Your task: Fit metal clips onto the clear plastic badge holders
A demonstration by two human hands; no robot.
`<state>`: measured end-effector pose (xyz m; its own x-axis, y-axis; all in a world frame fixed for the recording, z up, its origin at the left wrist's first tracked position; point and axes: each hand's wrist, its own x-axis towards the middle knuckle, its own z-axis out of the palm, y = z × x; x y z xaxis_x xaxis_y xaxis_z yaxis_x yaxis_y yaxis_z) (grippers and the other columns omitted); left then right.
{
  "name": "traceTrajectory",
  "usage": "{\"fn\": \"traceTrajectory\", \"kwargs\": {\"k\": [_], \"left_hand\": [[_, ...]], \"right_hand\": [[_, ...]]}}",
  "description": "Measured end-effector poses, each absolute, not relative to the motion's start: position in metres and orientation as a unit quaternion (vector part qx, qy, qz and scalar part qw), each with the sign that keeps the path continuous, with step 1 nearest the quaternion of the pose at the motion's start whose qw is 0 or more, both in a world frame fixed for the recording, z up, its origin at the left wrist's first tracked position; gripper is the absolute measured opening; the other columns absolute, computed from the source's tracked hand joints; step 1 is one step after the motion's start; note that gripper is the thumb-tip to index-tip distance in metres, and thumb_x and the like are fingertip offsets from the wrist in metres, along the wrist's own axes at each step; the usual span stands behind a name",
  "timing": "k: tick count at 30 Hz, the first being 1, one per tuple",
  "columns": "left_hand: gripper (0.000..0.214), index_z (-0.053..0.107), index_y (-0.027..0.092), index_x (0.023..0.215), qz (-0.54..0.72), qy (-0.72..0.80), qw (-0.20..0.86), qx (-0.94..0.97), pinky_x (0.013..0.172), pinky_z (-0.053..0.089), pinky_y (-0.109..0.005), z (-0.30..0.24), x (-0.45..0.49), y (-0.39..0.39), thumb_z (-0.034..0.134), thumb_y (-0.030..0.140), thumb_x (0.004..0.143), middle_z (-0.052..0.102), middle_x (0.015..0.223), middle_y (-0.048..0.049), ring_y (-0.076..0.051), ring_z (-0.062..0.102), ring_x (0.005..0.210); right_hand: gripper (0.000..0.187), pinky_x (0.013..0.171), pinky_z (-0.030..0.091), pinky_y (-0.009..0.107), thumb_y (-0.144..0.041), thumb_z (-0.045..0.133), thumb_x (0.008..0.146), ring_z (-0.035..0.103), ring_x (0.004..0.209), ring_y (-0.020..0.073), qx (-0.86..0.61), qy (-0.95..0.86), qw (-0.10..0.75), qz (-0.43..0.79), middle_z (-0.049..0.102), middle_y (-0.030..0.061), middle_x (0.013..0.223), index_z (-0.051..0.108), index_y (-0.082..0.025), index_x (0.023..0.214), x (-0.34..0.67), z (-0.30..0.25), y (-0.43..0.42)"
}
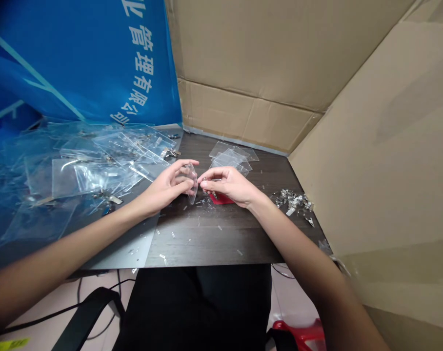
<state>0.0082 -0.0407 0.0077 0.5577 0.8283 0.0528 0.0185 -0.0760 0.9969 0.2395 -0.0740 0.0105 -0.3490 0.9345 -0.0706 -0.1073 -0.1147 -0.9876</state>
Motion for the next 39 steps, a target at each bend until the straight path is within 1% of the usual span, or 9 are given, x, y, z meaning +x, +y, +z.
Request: {"fn": "traceTrajectory", "kwargs": {"k": [5,9,12,16,22,28,31,34,39], "left_hand": [[0.07,0.059,0.023,0.156,0.351,0.341,0.576,0.654,0.08,0.063,-0.031,0.005,0.008,-0.039,0.08,0.027,0.088,0.063,0.118,-0.0063,-0.016,0.072,0.09],[0.075,0.058,0.022,0.161,0.365,0.345,0.552,0.665,0.078,0.061,-0.03,0.002,0.006,-0.036,0.08,0.03,0.09,0.067,0.119,-0.0084,-0.015,0.07,0.088],[0.074,0.06,0.02,0.159,0.366,0.36,0.537,0.669,0.077,0.061,-0.031,0.0,0.005,-0.034,0.082,0.031,0.089,0.068,0.121,-0.0105,-0.017,0.07,0.089],[0.075,0.06,0.018,0.158,0.35,0.361,0.544,0.672,0.078,0.062,-0.033,0.001,0.006,-0.034,0.082,0.033,0.089,0.067,0.124,-0.0119,-0.017,0.07,0.088],[0.067,0.062,0.018,0.151,0.345,0.342,0.535,0.691,0.085,0.06,-0.034,0.004,0.007,-0.038,0.082,0.032,0.088,0.067,0.12,-0.0093,-0.018,0.072,0.093],[0.063,0.062,0.018,0.146,0.348,0.339,0.535,0.691,0.085,0.059,-0.035,0.002,0.007,-0.038,0.081,0.031,0.087,0.066,0.115,-0.0074,-0.018,0.069,0.091],[0.06,0.064,0.019,0.142,0.36,0.359,0.537,0.673,0.08,0.056,-0.034,0.001,0.007,-0.036,0.082,0.03,0.086,0.064,0.113,-0.0063,-0.017,0.067,0.086],[0.059,0.066,0.02,0.139,0.376,0.368,0.549,0.65,0.079,0.055,-0.033,0.0,0.008,-0.035,0.085,0.028,0.084,0.063,0.111,-0.0051,-0.016,0.066,0.085],[0.058,0.067,0.021,0.134,0.395,0.326,0.634,0.579,0.083,0.056,-0.033,-0.001,0.008,-0.035,0.092,0.03,0.082,0.066,0.107,-0.0043,-0.018,0.068,0.092]], "right_hand": [[0.041,0.072,0.05,0.028,-0.054,0.1,0.077,0.061,0.074,0.0133,-0.423,-0.562,0.398,0.589,0.075,0.0011,0.079,0.089,-0.02,0.097,0.24,0.009,-0.073],[0.046,0.07,0.046,0.028,-0.056,0.097,0.079,0.056,0.073,0.013,-0.412,-0.545,0.397,0.613,0.069,-0.0008,0.078,0.091,-0.022,0.109,0.244,0.006,-0.07],[0.042,0.069,0.045,0.028,-0.052,0.096,0.081,0.055,0.072,0.0127,-0.429,-0.538,0.392,0.611,0.069,-0.0012,0.077,0.091,-0.022,0.111,0.245,0.004,-0.069],[0.037,0.073,0.049,0.029,-0.047,0.1,0.078,0.061,0.074,0.0128,-0.433,-0.531,0.404,0.606,0.074,-0.0002,0.081,0.09,-0.022,0.104,0.242,0.005,-0.071],[0.038,0.083,0.059,0.032,-0.041,0.105,0.072,0.069,0.077,0.0138,-0.417,-0.521,0.424,0.612,0.081,0.0024,0.09,0.087,-0.021,0.098,0.236,0.006,-0.075],[0.038,0.092,0.063,0.035,-0.038,0.107,0.07,0.076,0.082,0.0148,-0.415,-0.499,0.466,0.602,0.084,0.0028,0.092,0.087,-0.021,0.097,0.233,0.002,-0.077],[0.036,0.099,0.064,0.037,-0.038,0.106,0.073,0.078,0.086,0.0157,-0.411,-0.491,0.464,0.612,0.085,0.0031,0.093,0.088,-0.022,0.1,0.232,0.003,-0.078],[0.04,0.104,0.064,0.04,-0.037,0.105,0.074,0.081,0.093,0.0179,-0.403,-0.498,0.46,0.615,0.087,0.0052,0.102,0.088,-0.023,0.107,0.233,0.007,-0.079],[0.049,0.107,0.066,0.045,-0.04,0.107,0.072,0.084,0.098,0.0219,-0.385,-0.52,0.48,0.592,0.088,0.008,0.112,0.086,-0.022,0.113,0.234,0.013,-0.081]]}}
